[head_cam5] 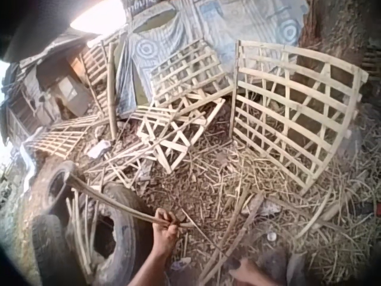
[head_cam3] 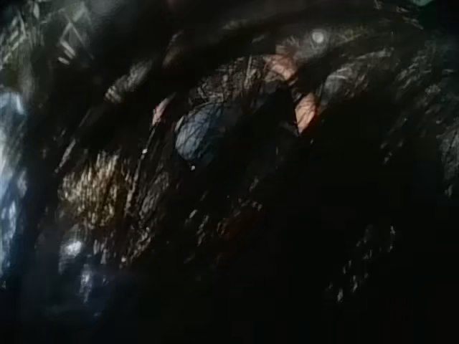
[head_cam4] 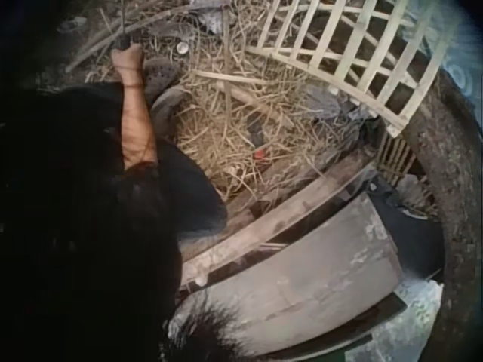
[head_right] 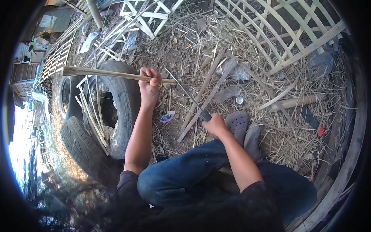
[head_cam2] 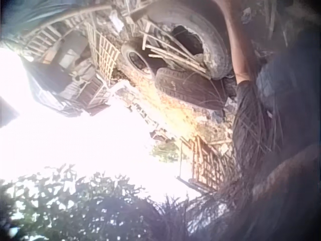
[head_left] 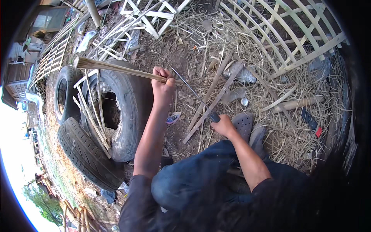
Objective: The person uses a large blade to strip a long piece of bamboo, repeatedly running the blade along the length of the wood to remove the outer layer.
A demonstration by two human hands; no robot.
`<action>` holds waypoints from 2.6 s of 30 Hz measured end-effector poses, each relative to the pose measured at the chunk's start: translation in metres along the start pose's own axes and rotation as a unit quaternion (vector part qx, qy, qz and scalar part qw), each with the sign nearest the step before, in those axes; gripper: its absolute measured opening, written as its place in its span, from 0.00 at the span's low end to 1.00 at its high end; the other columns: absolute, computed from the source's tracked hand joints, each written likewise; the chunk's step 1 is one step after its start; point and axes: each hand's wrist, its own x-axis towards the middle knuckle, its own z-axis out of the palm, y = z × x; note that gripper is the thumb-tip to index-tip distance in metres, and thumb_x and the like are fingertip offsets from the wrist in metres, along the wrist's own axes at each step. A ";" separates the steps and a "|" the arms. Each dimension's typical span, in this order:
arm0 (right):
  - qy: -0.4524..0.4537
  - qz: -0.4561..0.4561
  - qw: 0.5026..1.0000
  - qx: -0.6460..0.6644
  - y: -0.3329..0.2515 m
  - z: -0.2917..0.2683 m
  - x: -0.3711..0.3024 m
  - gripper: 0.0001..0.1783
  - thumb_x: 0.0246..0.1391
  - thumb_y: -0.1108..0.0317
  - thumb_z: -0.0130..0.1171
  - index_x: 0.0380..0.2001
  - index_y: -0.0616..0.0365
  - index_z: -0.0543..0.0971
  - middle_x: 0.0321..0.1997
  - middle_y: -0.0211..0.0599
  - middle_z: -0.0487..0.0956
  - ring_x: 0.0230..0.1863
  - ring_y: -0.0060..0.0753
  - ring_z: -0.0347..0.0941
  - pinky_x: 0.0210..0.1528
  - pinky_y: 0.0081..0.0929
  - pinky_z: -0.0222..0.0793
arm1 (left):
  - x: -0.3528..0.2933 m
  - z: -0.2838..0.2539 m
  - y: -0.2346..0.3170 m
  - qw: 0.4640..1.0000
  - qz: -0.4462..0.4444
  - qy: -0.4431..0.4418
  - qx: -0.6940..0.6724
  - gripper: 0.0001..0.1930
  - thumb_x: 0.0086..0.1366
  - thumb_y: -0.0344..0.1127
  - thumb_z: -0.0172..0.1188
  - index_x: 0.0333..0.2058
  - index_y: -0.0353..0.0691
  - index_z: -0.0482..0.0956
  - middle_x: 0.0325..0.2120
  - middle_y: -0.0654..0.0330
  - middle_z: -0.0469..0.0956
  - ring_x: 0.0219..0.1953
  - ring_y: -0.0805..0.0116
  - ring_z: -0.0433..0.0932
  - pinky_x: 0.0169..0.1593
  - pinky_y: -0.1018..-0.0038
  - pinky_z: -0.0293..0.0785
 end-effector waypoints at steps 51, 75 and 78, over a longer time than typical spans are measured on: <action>-0.056 0.058 0.989 0.128 0.026 0.007 0.033 0.12 0.44 0.68 0.60 0.13 0.62 0.73 0.10 0.33 0.71 0.08 0.27 0.68 0.11 0.28 0.63 | 0.011 -0.018 0.144 0.989 0.102 -0.024 0.106 0.67 0.32 0.65 0.75 0.66 0.42 0.45 0.62 0.50 0.58 0.68 0.57 0.52 0.68 0.58 0.43; 0.028 -0.163 0.978 0.124 -0.042 -0.015 -0.017 0.14 0.45 0.68 0.60 0.13 0.61 0.71 0.10 0.29 0.69 0.10 0.23 0.68 0.13 0.25 0.60 | 0.043 0.033 0.124 0.974 0.167 0.154 0.016 0.21 0.67 0.48 0.55 0.21 0.45 0.59 0.13 0.72 0.61 0.14 0.85 0.58 0.17 0.83 0.51; 0.034 -0.137 0.979 0.145 -0.064 -0.018 -0.024 0.14 0.40 0.65 0.61 0.14 0.64 0.72 0.12 0.35 0.71 0.17 0.25 0.68 0.23 0.32 0.63 | 0.043 0.027 0.121 0.964 0.202 0.168 0.032 0.22 0.68 0.51 0.53 0.21 0.44 0.60 0.12 0.72 0.61 0.14 0.84 0.58 0.17 0.83 0.51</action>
